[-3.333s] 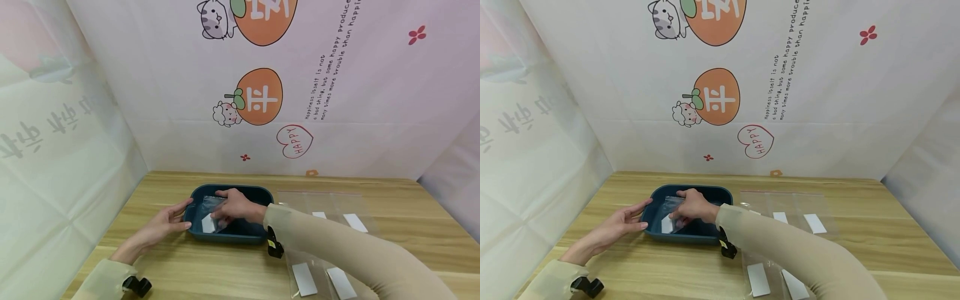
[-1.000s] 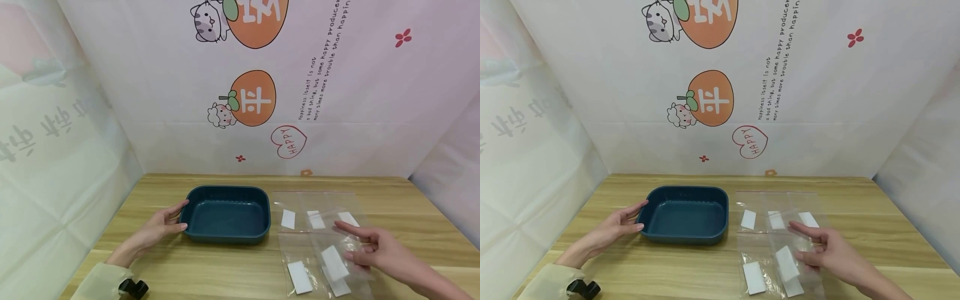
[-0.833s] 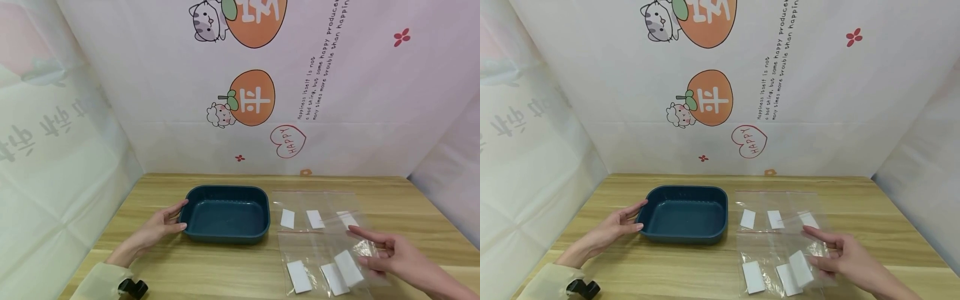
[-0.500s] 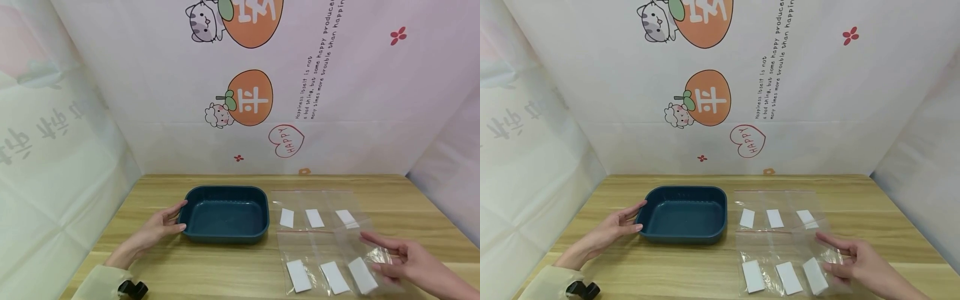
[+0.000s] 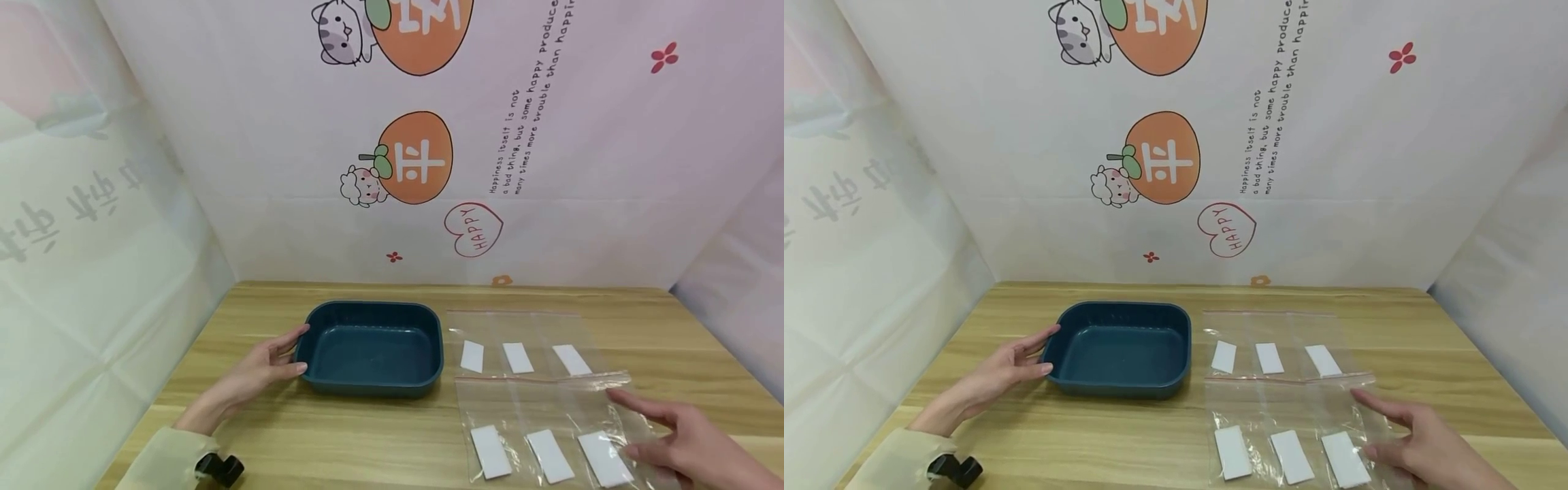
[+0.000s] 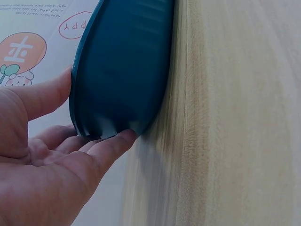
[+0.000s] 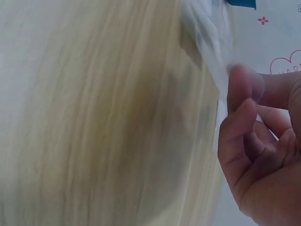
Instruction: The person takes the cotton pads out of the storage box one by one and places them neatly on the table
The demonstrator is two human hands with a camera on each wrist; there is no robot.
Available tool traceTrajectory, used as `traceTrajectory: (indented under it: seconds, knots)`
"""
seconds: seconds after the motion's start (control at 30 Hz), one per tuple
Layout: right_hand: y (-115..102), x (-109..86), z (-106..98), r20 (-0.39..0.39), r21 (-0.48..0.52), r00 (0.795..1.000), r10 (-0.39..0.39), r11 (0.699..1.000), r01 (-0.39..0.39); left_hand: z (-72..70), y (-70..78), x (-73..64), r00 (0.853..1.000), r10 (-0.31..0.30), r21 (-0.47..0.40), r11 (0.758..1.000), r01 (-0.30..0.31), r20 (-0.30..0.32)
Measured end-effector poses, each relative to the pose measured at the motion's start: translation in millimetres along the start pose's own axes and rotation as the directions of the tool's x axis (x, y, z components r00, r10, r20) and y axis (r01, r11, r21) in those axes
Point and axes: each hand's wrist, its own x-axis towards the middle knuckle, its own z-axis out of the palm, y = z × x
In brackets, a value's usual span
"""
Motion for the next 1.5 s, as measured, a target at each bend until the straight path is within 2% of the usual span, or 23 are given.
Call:
traceTrajectory:
  seconds: [0.03, 0.1, 0.27, 0.33, 0.43, 0.53, 0.67, 0.97, 1.07, 1.23, 1.37, 1.5]
  knots:
    - [0.8, -0.2, -0.2, 0.005, -0.004, 1.0, -0.002, 1.0, 0.002, -0.2, 0.4, 0.2, 1.0, 0.001, 0.001, 1.0, -0.001, 0.001]
    - [3.0, -0.8, 1.0, -0.018, -0.073, 0.999, -0.036, 0.997, 0.035, -0.4, 1.1, 0.6, 1.0, 0.003, 0.008, 1.0, -0.003, 0.0]
    - [6.6, -2.3, 4.5, -0.059, -0.149, 0.998, 0.032, 0.988, -0.041, -0.5, 1.7, 2.3, 1.0, 0.008, 0.014, 1.0, -0.008, 0.005]
    - [7.9, -3.1, 4.4, -0.045, -0.12, 0.994, 0.099, 0.987, -0.104, -0.5, 1.5, 2.8, 1.0, 0.011, 0.011, 1.0, -0.011, 0.01]
    - [10.7, -3.4, 5.2, -0.052, -0.113, 0.991, 0.126, 0.985, -0.131, -0.4, 1.1, 3.1, 1.0, 0.011, 0.009, 1.0, -0.011, 0.01]
    - [13.7, -3.2, 7.2, -0.113, -0.198, 0.991, 0.072, 0.976, -0.093, -0.5, 0.6, 3.2, 1.0, 0.011, 0.008, 1.0, -0.011, 0.012]
    - [17.8, -3.7, 8.3, -0.205, -0.342, 0.978, -0.038, 0.939, -0.035, -0.9, -0.1, 3.1, 1.0, 0.014, 0.004, 1.0, -0.014, 0.016]
    - [31.6, -2.4, 6.8, -0.232, -0.428, 0.955, -0.183, 0.901, 0.068, -2.0, 0.2, 1.8, 1.0, 0.015, -0.007, 1.0, -0.015, 0.017]
    - [37.9, -1.3, 5.0, -0.24, -0.457, 0.953, -0.188, 0.887, 0.06, -2.4, 0.2, 1.4, 1.0, 0.017, -0.009, 1.0, -0.017, 0.015]
    - [42.5, 0.5, 5.6, -0.225, -0.464, 0.958, -0.18, 0.884, 0.058, -3.2, 0.6, 0.2, 1.0, 0.023, 0.0, 1.0, -0.023, 0.009]
    - [44.5, -0.1, 5.6, -0.204, -0.441, 0.959, -0.196, 0.893, 0.089, -4.1, 2.4, -2.2, 0.999, 0.033, 0.014, 0.999, -0.033, 0.008]
    - [41.6, -0.9, 5.6, -0.18, -0.433, 0.967, -0.18, 0.897, 0.087, -5.0, 4.7, -5.8, 0.999, 0.032, 0.039, 0.999, -0.031, -0.025]
